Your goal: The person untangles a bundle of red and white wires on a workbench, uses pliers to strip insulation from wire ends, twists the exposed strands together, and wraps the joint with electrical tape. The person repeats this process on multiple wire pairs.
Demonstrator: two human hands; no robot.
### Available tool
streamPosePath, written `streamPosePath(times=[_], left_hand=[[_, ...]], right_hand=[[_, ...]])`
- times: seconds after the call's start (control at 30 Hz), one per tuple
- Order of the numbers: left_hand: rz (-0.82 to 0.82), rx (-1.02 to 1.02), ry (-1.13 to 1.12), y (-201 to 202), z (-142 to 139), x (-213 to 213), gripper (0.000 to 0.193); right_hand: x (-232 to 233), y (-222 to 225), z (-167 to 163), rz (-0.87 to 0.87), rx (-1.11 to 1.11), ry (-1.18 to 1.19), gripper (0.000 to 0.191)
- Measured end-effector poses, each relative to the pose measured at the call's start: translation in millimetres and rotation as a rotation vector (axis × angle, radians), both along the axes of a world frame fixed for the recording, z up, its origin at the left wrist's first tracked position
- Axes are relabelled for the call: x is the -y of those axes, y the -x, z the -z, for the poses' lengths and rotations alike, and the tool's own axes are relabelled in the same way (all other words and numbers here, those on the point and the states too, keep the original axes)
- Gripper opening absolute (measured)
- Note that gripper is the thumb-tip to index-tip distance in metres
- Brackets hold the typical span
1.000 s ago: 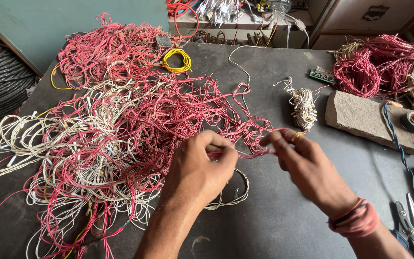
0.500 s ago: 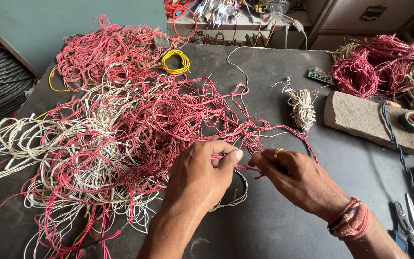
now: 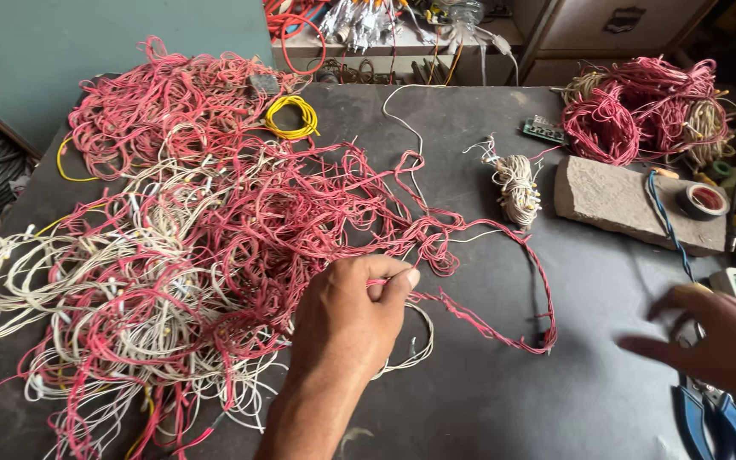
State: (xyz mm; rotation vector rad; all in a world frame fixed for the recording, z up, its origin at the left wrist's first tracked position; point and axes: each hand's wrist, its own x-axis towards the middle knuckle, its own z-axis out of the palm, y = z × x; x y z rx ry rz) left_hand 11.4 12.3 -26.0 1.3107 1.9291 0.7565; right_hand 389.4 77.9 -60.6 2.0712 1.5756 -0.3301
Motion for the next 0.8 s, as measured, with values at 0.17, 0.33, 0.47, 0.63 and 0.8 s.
streamPosePath(times=[0.17, 0.33, 0.47, 0.63, 0.8], left_hand=[[-0.027, 0.027, -0.018, 2, 0, 0, 0.024], [0.011, 0.026, 0.005, 3, 2, 0, 0.022], [0.013, 0.032, -0.073, 4, 2, 0, 0.02], [-0.002, 0.039, -0.017, 3, 1, -2, 0.022], [0.005, 0.001, -0.053, 2, 1, -3, 0.026]], right_hand=[[21, -47, 40, -0.056, 0.019, 0.037, 0.1], [22, -75, 64, -0.053, -0.026, -0.064, 0.121], [16, -100, 89, 0.158, -0.288, -0.234, 0.126], [11, -123, 97, 0.263, -0.365, -0.205, 0.101], [9, -84, 67, 0.113, -0.338, -0.162, 0.07]])
